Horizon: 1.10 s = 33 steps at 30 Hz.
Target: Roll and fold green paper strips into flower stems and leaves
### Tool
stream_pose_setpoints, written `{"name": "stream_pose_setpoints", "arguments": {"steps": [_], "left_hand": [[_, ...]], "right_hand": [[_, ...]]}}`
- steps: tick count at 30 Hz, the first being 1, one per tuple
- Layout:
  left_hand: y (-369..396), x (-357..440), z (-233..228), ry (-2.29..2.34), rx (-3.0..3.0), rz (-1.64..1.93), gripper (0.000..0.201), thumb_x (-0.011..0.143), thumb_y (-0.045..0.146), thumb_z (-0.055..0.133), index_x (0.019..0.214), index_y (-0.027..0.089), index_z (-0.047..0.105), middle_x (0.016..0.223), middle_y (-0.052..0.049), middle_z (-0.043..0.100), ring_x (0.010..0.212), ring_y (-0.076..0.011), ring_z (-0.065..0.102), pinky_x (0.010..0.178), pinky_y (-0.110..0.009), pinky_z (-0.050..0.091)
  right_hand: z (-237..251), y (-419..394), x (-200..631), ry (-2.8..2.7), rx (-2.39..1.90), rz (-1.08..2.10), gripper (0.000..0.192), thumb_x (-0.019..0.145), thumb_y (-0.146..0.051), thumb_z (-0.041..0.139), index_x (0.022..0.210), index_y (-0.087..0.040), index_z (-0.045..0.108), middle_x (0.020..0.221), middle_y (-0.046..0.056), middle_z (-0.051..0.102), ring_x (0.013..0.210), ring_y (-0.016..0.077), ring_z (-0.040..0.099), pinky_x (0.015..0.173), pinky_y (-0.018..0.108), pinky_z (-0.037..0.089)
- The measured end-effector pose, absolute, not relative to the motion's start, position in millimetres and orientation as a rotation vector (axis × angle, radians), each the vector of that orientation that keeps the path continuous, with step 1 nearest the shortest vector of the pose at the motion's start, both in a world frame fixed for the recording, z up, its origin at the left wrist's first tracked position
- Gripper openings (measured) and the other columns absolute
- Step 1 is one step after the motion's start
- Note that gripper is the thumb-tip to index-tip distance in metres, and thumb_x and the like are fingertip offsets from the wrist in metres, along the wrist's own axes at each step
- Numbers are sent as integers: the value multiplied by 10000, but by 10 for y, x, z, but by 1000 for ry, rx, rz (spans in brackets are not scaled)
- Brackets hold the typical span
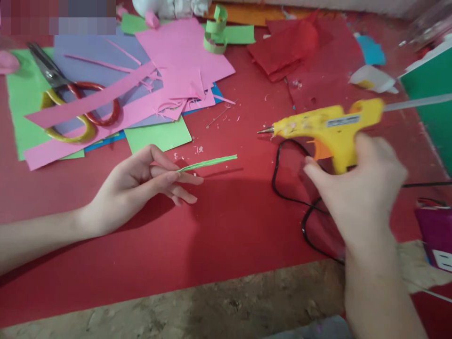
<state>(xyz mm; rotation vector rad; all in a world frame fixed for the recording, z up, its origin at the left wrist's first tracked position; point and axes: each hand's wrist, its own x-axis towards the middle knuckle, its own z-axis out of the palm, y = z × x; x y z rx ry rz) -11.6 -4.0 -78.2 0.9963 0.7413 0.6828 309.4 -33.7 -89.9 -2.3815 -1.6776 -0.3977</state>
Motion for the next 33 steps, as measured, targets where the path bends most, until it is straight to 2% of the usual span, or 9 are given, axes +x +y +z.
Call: {"name": "stream_pose_setpoints", "arguments": {"steps": [3,6,8,9,11,15,21,30,33], "left_hand": [[-47,-121,-787,735,996,692,135,873,144,518,776,141,423,894,-60,747,694,-153,724,589,-193,597],[-63,-138,-750,696,967,721,151,876,184,534,788,143,418,923,-74,743,694,-153,724,599,-203,598],[-79,-151,-679,648,948,743,152,886,191,523,793,149,411,918,-58,745,681,-133,721,597,-181,587],[-88,-156,-629,620,944,754,152,891,193,517,794,152,408,916,-46,746,676,-123,720,599,-170,581],[-108,-158,-513,564,957,780,156,900,204,507,795,158,401,917,-28,747,674,-110,717,604,-160,568],[-156,-122,-271,458,1025,837,155,919,217,474,806,167,380,897,-24,748,641,-103,710,597,-166,527],[-224,-57,-31,248,1080,899,147,939,235,438,829,179,360,834,8,747,590,-80,688,574,-176,481],[-277,-34,16,212,1140,981,120,937,205,425,835,184,366,740,-5,735,528,-90,659,526,-199,447],[-281,-46,15,228,1166,982,114,938,186,412,834,187,367,729,5,729,526,-81,651,528,-193,448]], "right_hand": [[-958,-164,3059,-1622,-2347,-253,432,520,-424,794,622,-208,434,665,36,468,658,149,436,613,346,367],[-882,-158,2970,-1532,-2214,-240,466,443,-412,832,721,-167,550,836,130,521,896,258,496,815,451,406],[-750,-230,2791,-1488,-2064,-238,458,555,-451,774,844,-136,611,1024,199,512,1068,317,457,936,521,341],[-670,-281,2661,-1482,-1976,-204,386,653,-454,706,865,-142,626,1045,194,513,1079,302,459,938,515,348],[-503,-385,2346,-1527,-1774,-40,229,775,-411,595,821,-193,644,926,114,577,952,215,542,869,426,432],[-227,-481,1755,-1601,-1446,475,108,766,-329,625,701,-250,660,767,-1,635,728,116,605,540,231,477],[24,-436,1449,-1410,-1136,861,68,792,-318,620,750,-308,673,733,-49,635,625,89,620,561,235,564],[159,-547,1407,-1304,-1018,1033,124,798,-231,621,733,-318,680,491,-69,514,447,52,516,459,172,507],[141,-545,1407,-1338,-1017,1002,127,799,-216,618,733,-310,672,503,-72,526,452,35,502,462,150,481]]}}
